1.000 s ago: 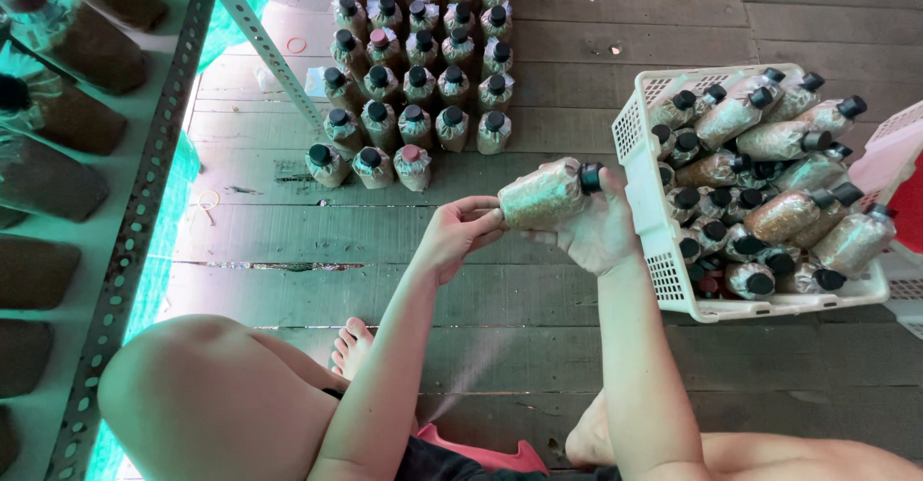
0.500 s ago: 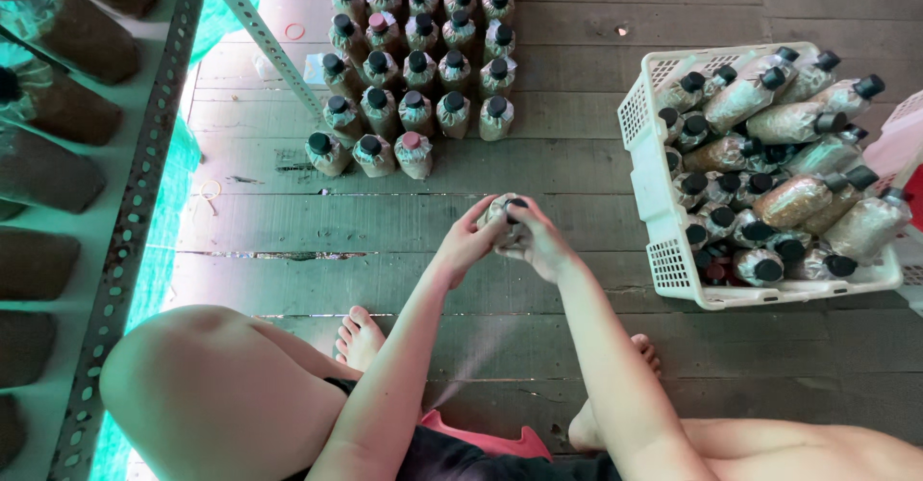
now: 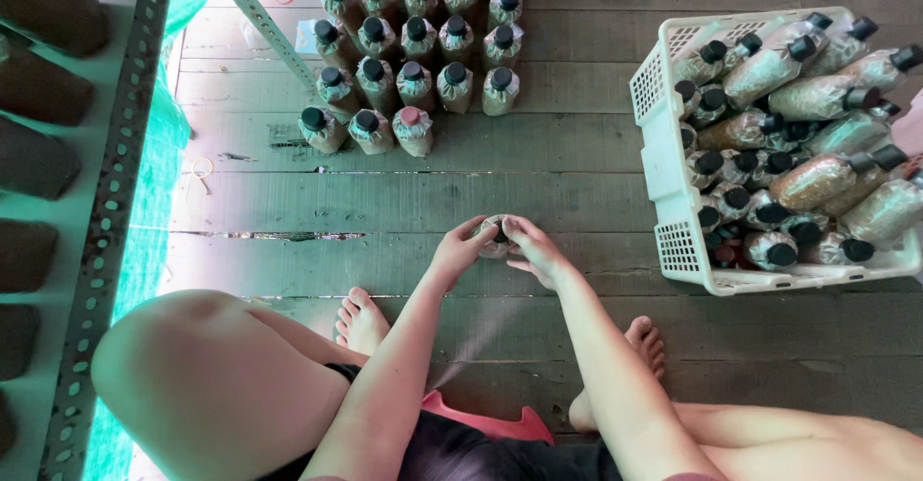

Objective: The person organizes mushroom spawn bottles by taking them from a plastic crate and placing them in rows on the floor.

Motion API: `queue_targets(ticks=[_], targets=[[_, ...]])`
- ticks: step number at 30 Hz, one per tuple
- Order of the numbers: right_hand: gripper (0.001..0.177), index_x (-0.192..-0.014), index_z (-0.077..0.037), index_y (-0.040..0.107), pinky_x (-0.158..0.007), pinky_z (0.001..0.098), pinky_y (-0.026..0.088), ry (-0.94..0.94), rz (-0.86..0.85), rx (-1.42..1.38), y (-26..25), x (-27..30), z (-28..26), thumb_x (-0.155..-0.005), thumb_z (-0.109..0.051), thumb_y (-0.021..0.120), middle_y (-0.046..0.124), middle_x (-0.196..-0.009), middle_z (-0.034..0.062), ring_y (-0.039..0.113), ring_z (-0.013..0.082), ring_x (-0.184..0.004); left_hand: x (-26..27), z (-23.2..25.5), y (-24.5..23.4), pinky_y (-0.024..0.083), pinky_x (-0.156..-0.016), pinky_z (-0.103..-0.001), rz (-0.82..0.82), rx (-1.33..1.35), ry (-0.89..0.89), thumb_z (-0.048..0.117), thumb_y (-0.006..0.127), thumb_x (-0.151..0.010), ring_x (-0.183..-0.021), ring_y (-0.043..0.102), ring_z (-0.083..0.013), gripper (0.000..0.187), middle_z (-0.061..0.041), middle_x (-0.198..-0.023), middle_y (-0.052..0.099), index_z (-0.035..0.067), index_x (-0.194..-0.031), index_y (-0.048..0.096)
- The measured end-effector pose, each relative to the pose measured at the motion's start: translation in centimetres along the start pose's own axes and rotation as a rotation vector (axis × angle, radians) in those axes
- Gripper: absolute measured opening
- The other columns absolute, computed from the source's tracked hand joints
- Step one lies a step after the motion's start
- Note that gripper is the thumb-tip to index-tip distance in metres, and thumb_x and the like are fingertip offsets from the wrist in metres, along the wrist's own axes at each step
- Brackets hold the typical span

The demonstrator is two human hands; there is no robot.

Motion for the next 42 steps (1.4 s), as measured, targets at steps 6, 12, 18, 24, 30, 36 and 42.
queue_targets(ticks=[6,12,18,24,30,36,42], targets=[[0.072,-0.159,-0.028,0.058,-0.119,0.0613,0.045,0.049,-0.065,-0.018,1.1,3.3,-3.5,-0.097,-0.059,0.078,0.044,-0.167,0.0155,0.051,0.0455,-0.140,2.7,2.3,-0.7,0.064,-0.100,-0.042,-0.062,0.269,-0.024,0.048,0.085,-0.088,-0.121,0.074,-0.0327,0.067,-0.021,-0.140,0.071,0.020,-0.147,0.069],[0.062,-0.151,-0.016,0.064,-0.119,0.0613,0.045,-0.099,-0.062,0.063,1.3,2.1,-3.6,-0.100,-0.048,0.080,0.057,-0.153,0.0195,0.055,0.0515,-0.138,3.8,3.7,-1.1,0.069,-0.087,-0.035,-0.056,0.420,0.032,0.031,0.080,-0.095,-0.090,0.074,-0.0219,0.057,-0.022,-0.128,0.074,0.013,-0.147,0.069],[0.051,-0.138,-0.015,0.070,-0.106,0.0522,0.058,-0.228,-0.002,0.077,1.4,2.1,-3.5,-0.098,-0.042,0.084,0.062,-0.131,0.0072,0.068,0.0297,-0.109,2.1,2.5,-1.5,0.069,-0.086,-0.034,-0.056,0.430,0.099,0.026,0.082,-0.093,-0.083,0.073,-0.0190,0.047,-0.015,-0.120,0.078,0.016,-0.138,0.075],[0.058,-0.142,-0.012,0.067,-0.114,0.0619,0.050,-0.172,0.022,0.067,1.2,1.7,-1.4,-0.098,-0.047,0.083,0.062,-0.137,0.0185,0.063,0.0453,-0.127,1.5,0.5,-0.6,0.069,-0.084,-0.037,-0.074,0.383,0.100,0.025,0.081,-0.096,-0.084,0.072,-0.0214,0.048,-0.022,-0.118,0.077,0.010,-0.141,0.073],[0.047,-0.140,-0.011,0.068,-0.111,0.0670,0.050,-0.223,0.045,0.111,0.9,1.6,-2.8,-0.105,-0.041,0.073,0.062,-0.142,0.0235,0.059,0.0516,-0.134,2.5,4.1,-2.1,0.067,-0.091,-0.040,-0.084,-0.045,0.172,0.042,0.075,-0.097,-0.081,0.082,-0.0207,0.052,-0.007,-0.084,0.081,0.019,-0.143,0.071],[0.053,-0.137,-0.017,0.071,-0.101,0.0604,0.058,-0.159,0.106,0.186,0.0,-1.1,0.1,-0.098,-0.051,0.082,0.069,-0.136,0.0199,0.070,0.0477,-0.116,1.3,2.1,-1.4,0.067,-0.088,-0.032,-0.085,-0.066,0.086,0.049,0.077,-0.093,-0.081,0.082,-0.0163,0.048,-0.004,-0.093,0.083,0.031,-0.138,0.074],[0.050,-0.123,-0.007,0.076,-0.092,0.0490,0.061,-0.192,0.114,0.419,-1.1,0.1,-2.3,-0.095,-0.047,0.085,0.077,-0.117,0.0226,0.076,0.0334,-0.106,-0.2,0.8,-1.6,0.067,-0.090,-0.039,-0.090,0.064,0.040,0.042,0.090,-0.082,-0.106,0.079,-0.0351,0.085,-0.031,-0.144,0.065,0.018,-0.157,0.058]])
Point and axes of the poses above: each hand's wrist, its own x-axis away from the middle knuckle, its own y-axis out of the palm, z = x × y, the point moved 1 cm from there along -x, towards the middle knuckle
